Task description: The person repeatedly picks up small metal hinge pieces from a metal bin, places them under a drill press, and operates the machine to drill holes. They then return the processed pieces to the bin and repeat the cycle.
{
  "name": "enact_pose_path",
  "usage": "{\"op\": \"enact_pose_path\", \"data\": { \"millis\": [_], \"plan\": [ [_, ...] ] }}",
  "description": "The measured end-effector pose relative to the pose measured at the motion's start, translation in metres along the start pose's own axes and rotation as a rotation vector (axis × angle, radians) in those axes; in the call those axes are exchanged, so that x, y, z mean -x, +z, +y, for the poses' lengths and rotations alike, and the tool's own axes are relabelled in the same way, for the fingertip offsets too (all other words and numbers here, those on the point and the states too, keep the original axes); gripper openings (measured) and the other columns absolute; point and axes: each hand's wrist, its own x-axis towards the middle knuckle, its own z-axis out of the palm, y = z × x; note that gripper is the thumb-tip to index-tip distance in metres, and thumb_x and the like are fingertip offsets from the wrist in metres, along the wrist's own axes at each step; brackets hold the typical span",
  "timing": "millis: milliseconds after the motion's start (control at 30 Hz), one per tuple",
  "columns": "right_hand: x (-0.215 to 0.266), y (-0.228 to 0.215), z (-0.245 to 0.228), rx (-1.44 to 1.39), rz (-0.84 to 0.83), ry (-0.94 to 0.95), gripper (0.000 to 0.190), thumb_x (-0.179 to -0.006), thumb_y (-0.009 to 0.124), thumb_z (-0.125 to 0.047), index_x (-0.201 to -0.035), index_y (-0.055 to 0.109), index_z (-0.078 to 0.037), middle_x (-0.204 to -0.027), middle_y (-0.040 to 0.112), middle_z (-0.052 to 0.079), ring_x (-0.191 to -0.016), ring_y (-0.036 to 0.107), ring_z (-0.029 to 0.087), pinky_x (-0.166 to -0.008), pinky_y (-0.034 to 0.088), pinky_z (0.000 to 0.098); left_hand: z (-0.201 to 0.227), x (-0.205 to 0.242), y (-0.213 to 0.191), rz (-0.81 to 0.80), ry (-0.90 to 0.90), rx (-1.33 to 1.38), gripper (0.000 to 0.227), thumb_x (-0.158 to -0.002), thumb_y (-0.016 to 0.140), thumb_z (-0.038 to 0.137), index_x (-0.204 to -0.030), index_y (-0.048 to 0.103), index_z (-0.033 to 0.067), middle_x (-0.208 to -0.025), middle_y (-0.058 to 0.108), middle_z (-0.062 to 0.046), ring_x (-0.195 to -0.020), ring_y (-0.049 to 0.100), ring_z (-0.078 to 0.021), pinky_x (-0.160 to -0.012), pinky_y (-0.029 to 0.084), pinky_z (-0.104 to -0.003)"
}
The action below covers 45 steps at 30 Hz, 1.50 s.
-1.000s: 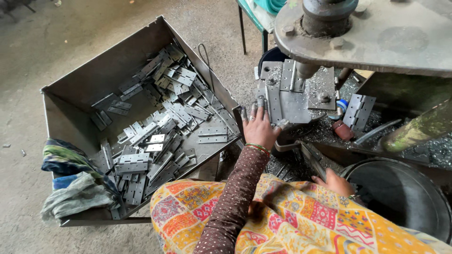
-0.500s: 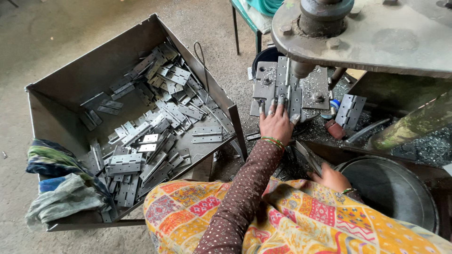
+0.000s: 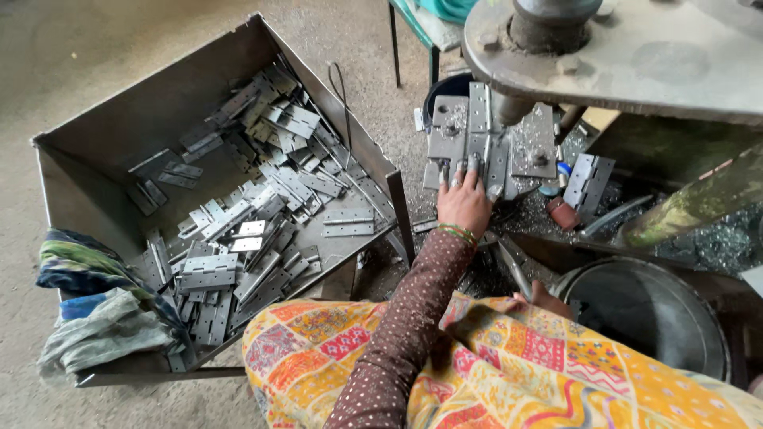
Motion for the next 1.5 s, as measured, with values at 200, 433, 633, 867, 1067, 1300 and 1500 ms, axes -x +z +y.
{"op": "enact_pose_path", "data": {
  "millis": [200, 433, 633, 867, 1067, 1300, 1500],
  "plan": [
    [-0.034, -0.073, -0.024, 0.254, -0.136, -0.066, 0.054, -0.088, 0.062, -0.06, -0.102, 0.058, -0.008, -0.082, 0.072, 0.021, -0.08, 0.073, 0.042, -0.072, 0.057, 0.0535, 0.003, -0.013, 0.015, -0.055, 0.053, -0.163, 0.039, -0.092, 0.051, 0.02, -0.127, 0.063, 0.0061, -0.158, 0.04, -0.016, -0.142, 0.041, -0.0297, -0.113, 0.032, -0.053],
    [-0.015, -0.021, -0.005, 0.111, -0.015, -0.09, 0.054, -0.091, 0.057, -0.059, -0.103, 0.058, -0.007, -0.077, 0.07, 0.02, -0.072, 0.072, 0.042, -0.064, 0.056, 0.0534, -0.009, -0.045, 0.03, 0.04, -0.001, -0.096, 0.035, -0.098, 0.048, 0.021, -0.122, 0.066, 0.004, -0.154, 0.046, -0.014, -0.141, 0.045, -0.0288, -0.117, 0.03, -0.054],
    [-0.024, 0.016, 0.021, 0.099, -0.023, -0.083, 0.05, -0.093, 0.057, -0.057, -0.107, 0.055, -0.009, -0.073, 0.067, 0.018, -0.067, 0.07, 0.038, -0.06, 0.054, 0.0527, -0.008, -0.019, 0.025, -0.043, 0.008, -0.046, 0.032, -0.102, 0.047, 0.019, -0.122, 0.067, 0.0055, -0.145, 0.056, -0.012, -0.145, 0.046, -0.0286, -0.121, 0.031, -0.053],
    [-0.05, -0.045, 0.001, 0.287, -0.049, -0.163, 0.055, -0.09, 0.062, -0.058, -0.101, 0.058, -0.004, -0.076, 0.07, 0.02, -0.073, 0.073, 0.039, -0.065, 0.057, 0.051, -0.007, -0.039, 0.011, 0.075, 0.038, -0.031, 0.028, -0.092, 0.049, 0.018, -0.108, 0.07, 0.0075, -0.141, 0.056, -0.011, -0.137, 0.048, -0.0281, -0.114, 0.031, -0.056],
    [-0.017, -0.031, -0.014, 0.093, 0.066, -0.105, 0.052, -0.088, 0.061, -0.055, -0.104, 0.06, -0.006, -0.078, 0.071, 0.022, -0.077, 0.073, 0.042, -0.067, 0.056, 0.0524, -0.007, -0.059, 0.018, 0.009, 0.02, -0.026, 0.027, -0.096, 0.051, 0.016, -0.113, 0.071, 0.0069, -0.136, 0.059, -0.01, -0.134, 0.054, -0.0281, -0.111, 0.039, -0.055],
    [-0.039, -0.009, -0.011, -0.109, -0.116, -0.126, 0.062, -0.088, 0.06, -0.06, -0.106, 0.054, -0.001, -0.08, 0.074, 0.019, -0.077, 0.074, 0.04, -0.066, 0.056, 0.0497, -0.016, -0.064, 0.013, 0.022, 0.085, -0.1, 0.021, -0.088, 0.056, 0.014, -0.099, 0.074, 0.0103, -0.135, 0.058, -0.008, -0.123, 0.059, -0.0267, -0.109, 0.036, -0.058],
    [-0.047, -0.046, -0.002, 0.173, -0.056, -0.094, 0.06, -0.086, 0.063, -0.061, -0.103, 0.056, -0.003, -0.082, 0.073, 0.024, -0.08, 0.073, 0.044, -0.068, 0.055, 0.0525, -0.016, -0.053, 0.028, 0.063, 0.065, 0.014, 0.023, -0.093, 0.055, 0.016, -0.107, 0.071, 0.0066, -0.13, 0.061, -0.008, -0.121, 0.063, -0.0269, -0.107, 0.041, -0.057]
  ]
}}
